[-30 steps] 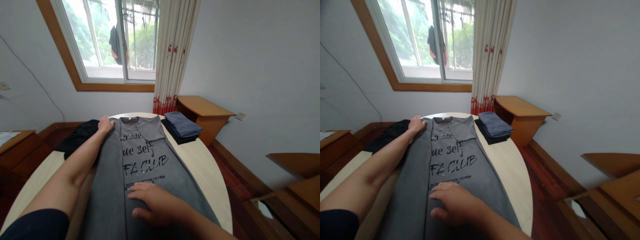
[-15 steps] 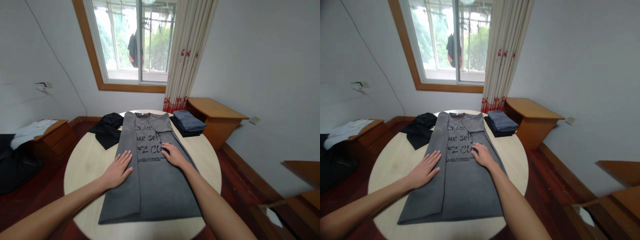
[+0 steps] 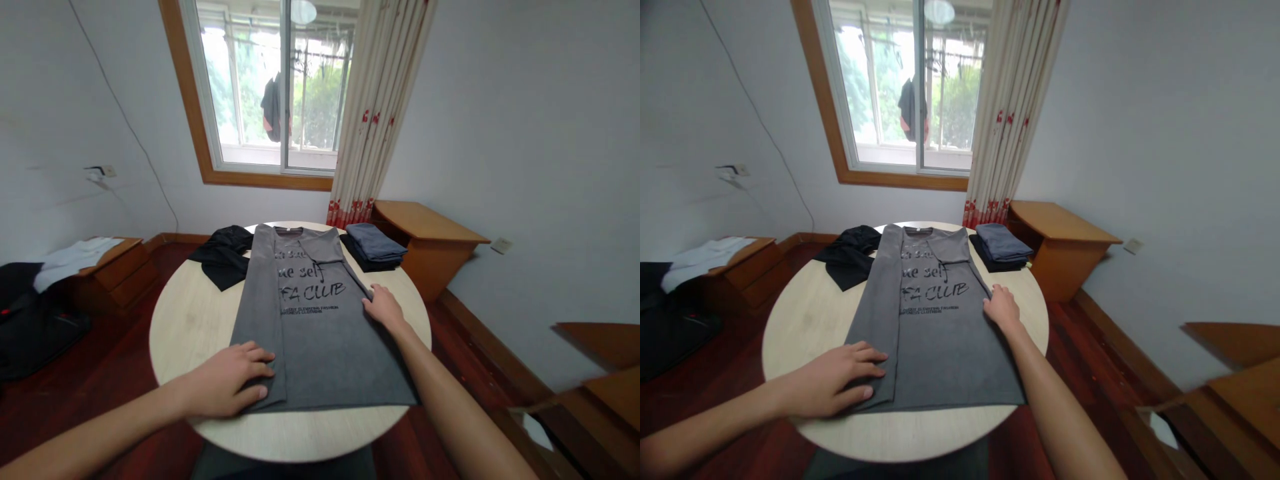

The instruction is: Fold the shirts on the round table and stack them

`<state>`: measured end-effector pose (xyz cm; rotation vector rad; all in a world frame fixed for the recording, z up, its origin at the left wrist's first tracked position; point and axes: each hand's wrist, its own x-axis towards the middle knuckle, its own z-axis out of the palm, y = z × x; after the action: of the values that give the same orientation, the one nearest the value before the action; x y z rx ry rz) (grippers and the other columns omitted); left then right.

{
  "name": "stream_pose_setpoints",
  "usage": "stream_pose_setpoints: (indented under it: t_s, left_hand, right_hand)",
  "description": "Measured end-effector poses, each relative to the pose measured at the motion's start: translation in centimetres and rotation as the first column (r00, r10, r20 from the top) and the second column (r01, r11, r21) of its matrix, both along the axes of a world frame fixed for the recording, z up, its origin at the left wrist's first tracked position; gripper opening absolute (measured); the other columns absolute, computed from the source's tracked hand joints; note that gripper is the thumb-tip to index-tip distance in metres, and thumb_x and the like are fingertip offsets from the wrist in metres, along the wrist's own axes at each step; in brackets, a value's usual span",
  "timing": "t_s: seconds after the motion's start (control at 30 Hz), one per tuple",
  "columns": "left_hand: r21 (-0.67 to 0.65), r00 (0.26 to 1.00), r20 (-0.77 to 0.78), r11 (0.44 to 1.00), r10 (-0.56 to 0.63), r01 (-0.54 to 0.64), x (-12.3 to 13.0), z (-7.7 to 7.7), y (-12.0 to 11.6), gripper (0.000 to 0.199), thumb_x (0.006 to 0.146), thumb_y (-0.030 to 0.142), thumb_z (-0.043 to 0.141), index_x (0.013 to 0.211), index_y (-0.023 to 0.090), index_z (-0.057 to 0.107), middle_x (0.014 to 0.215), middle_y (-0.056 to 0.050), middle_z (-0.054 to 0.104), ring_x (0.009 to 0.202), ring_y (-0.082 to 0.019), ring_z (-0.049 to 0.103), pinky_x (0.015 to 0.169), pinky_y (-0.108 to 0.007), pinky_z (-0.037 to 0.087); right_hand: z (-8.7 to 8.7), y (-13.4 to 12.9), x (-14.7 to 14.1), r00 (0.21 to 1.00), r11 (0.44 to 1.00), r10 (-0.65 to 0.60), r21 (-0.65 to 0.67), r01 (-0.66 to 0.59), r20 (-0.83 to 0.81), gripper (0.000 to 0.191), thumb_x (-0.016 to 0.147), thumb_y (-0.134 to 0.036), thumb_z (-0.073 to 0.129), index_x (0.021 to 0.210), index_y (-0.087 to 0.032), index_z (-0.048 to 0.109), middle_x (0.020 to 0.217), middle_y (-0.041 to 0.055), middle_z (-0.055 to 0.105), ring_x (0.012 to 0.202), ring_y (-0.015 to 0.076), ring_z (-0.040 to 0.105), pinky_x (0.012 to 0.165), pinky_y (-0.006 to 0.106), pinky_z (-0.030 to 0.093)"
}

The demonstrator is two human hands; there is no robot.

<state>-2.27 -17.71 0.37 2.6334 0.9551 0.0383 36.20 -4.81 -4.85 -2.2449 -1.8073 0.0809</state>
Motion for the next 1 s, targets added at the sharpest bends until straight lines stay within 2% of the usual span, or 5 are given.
stream_pose_setpoints:
  t_s: [0.2,0.4,0.63,0.83,1.0]
  left_hand:
    - [-0.199,0.983,0.179,0.98,0.04,-0.003,5.6,1.5,3.7,0.035,0.101,0.039,0.046,0.102,0.02,0.075,0.104,-0.005,0.077,0.094,-0.021,0.071,0.085,-0.029,0.051]
    - [-0.105,0.978,0.201,0.994,0.051,-0.03,10.7,-0.6,5.9,0.041,0.095,0.035,0.055,0.132,0.019,0.065,0.103,-0.006,0.076,0.093,-0.023,0.071,0.085,-0.032,0.052]
    - [0.093,0.988,0.152,0.996,-0.023,0.009,13.2,-2.6,7.3,0.064,0.086,0.025,0.068,0.147,0.021,0.049,0.128,-0.01,0.069,0.114,-0.028,0.066,0.096,-0.037,0.05]
    - [0.171,0.987,0.025,0.974,-0.157,0.15,13.9,-3.2,7.1,0.03,0.091,0.028,0.064,0.119,0.025,0.07,0.104,-0.006,0.069,0.098,-0.025,0.063,0.083,-0.036,0.049]
    - [0.267,0.971,0.06,0.941,-0.233,0.209,13.9,-3.8,7.4,0.018,0.087,0.034,0.071,0.101,0.024,0.072,0.109,-0.006,0.063,0.1,-0.024,0.056,0.081,-0.037,0.043]
  right_hand:
    - [1.1,-2.4,2.4,0.994,0.965,-0.012,-0.261,-0.016,-0.105,0.03,0.083,-0.024,0.064,0.111,-0.012,0.067,0.108,0.0153,0.072,0.098,0.0264,0.068,0.078,0.029,0.048]
    - [3.5,-5.3,-1.5,0.849,0.93,0.306,-0.057,-0.364,-0.431,0.038,0.082,-0.019,0.061,0.119,-0.013,0.066,0.094,0.008,0.073,0.08,0.0193,0.066,0.07,0.026,0.048]
    - [4.6,-2.4,-2.3,0.588,0.504,0.11,-0.465,-0.728,-0.801,0.027,0.089,-0.031,0.061,0.111,-0.016,0.067,0.072,0.0022,0.069,0.062,0.0147,0.067,0.053,0.021,0.049]
    - [1.9,9.3,-0.2,0.546,0.93,0.081,-0.134,-0.343,-0.834,0.033,0.09,-0.025,0.063,0.122,-0.015,0.064,0.093,0.0097,0.074,0.075,0.0161,0.07,0.059,0.023,0.054]
    - [-1.3,18.5,-0.7,0.65,0.97,0.243,0.171,-0.172,-0.72,0.043,0.094,-0.024,0.055,0.134,-0.009,0.06,0.118,0.0174,0.073,0.098,0.0216,0.073,0.078,0.031,0.059]
